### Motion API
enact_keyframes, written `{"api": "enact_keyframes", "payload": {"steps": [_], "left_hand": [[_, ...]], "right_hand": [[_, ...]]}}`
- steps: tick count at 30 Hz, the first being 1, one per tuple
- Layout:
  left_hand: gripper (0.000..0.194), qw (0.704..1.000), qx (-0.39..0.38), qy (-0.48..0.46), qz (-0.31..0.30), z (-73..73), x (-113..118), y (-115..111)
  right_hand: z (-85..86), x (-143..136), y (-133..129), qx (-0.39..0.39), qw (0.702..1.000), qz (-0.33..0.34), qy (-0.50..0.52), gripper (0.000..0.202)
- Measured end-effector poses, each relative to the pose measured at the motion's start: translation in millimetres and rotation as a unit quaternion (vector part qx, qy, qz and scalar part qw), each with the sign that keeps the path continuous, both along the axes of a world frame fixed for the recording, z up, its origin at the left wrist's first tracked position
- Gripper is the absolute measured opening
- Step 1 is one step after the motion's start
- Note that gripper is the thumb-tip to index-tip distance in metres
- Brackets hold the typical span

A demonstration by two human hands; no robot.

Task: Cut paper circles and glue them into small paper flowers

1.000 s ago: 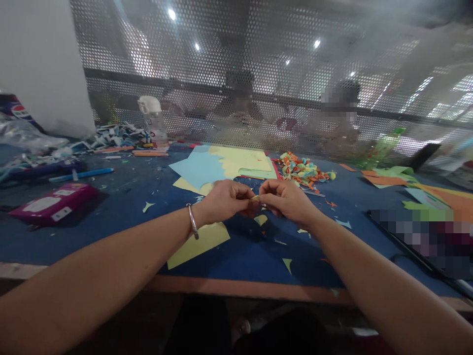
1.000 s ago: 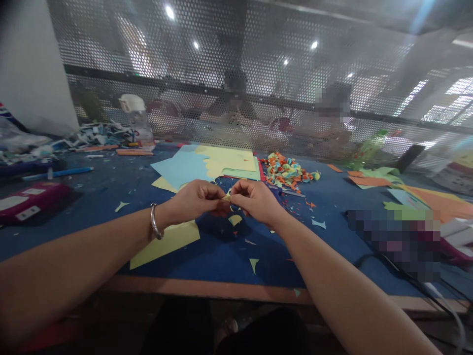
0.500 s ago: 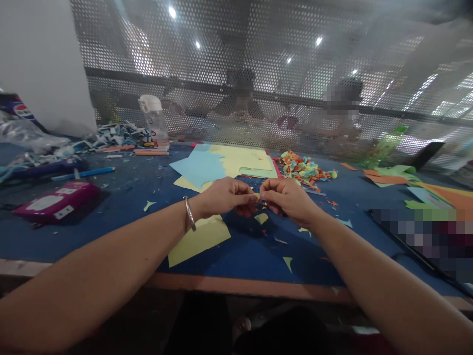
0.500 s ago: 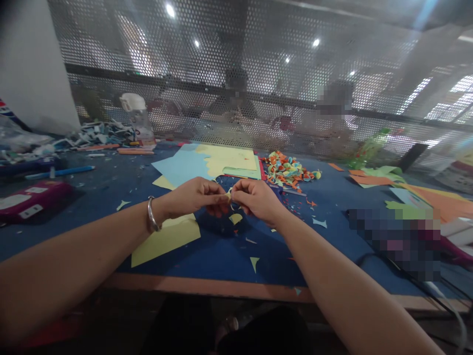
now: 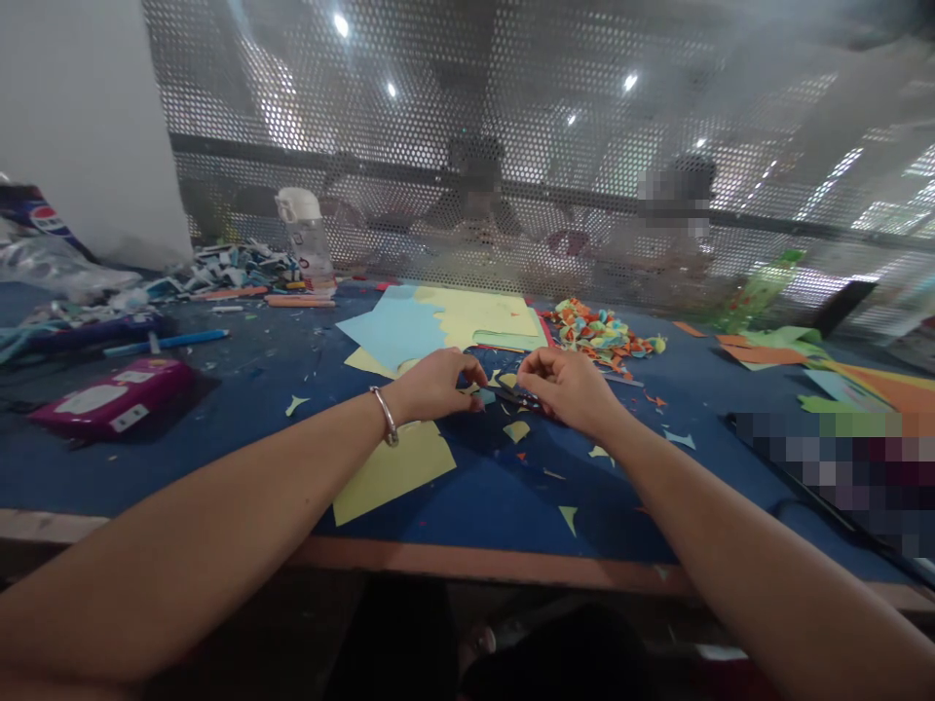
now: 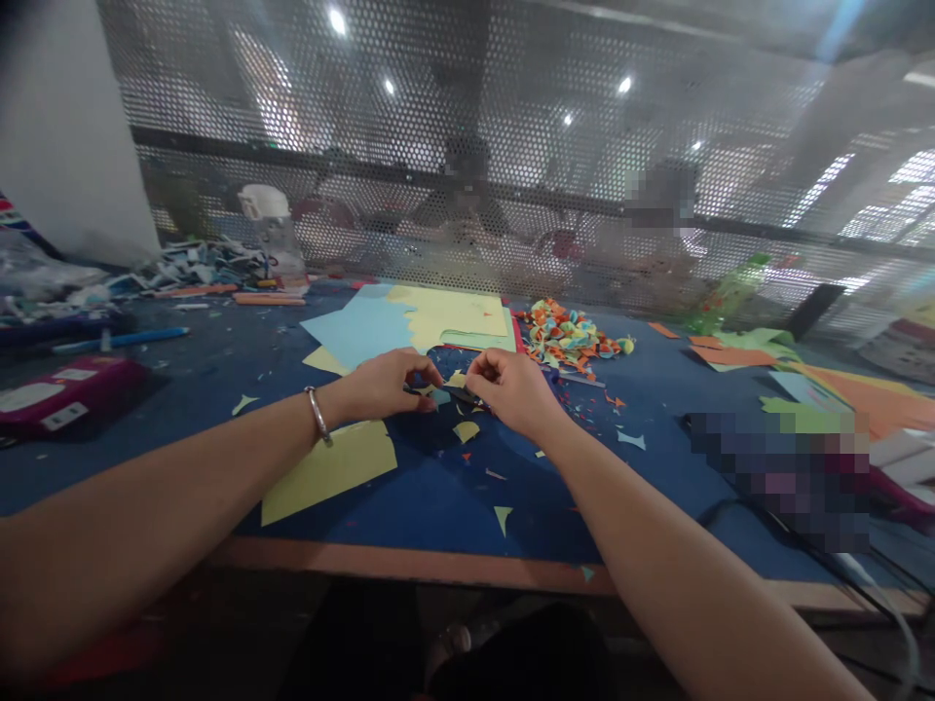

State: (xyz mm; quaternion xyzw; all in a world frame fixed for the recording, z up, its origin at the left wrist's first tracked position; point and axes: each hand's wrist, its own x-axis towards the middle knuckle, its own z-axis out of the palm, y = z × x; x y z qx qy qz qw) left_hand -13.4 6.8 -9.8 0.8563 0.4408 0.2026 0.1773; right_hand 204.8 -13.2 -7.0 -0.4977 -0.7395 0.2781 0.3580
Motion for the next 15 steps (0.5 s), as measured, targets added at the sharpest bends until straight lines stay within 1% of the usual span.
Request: {"api": "enact_keyframes", "payload": {"steps": [4, 6, 8, 12, 15], "left_hand": [[0.018, 1.0, 0.004, -0.011, 0.004, -0.8, 3.4, -2.4], [0.017, 0.999, 0.008, -0.031, 0.014, -0.6, 2.0, -2.9], [0.016, 0.997, -0.001, -0.073, 0.03, -0.1, 0.4, -3.2], [0.01, 0.979, -0.036, -0.198, 0.044, -1.4, 3.5, -5.1], [0.012, 0.968, -0.06, -0.241, 0.044, -4.9, 11.6, -8.8]], "right_hand": [[1.6, 0.1, -0.5, 0.006, 1.0, -0.003, -0.021, 0.012], [2.9, -0.9, -1.8, 0.003, 1.0, -0.004, -0.026, 0.011], [4.3, -2.4, -3.8, -0.001, 1.0, -0.004, -0.023, 0.011], [7.4, -6.3, -9.8, -0.023, 0.999, -0.004, 0.037, 0.011], [9.6, -8.9, -13.7, -0.036, 0.995, 0.012, 0.095, 0.013]]}}
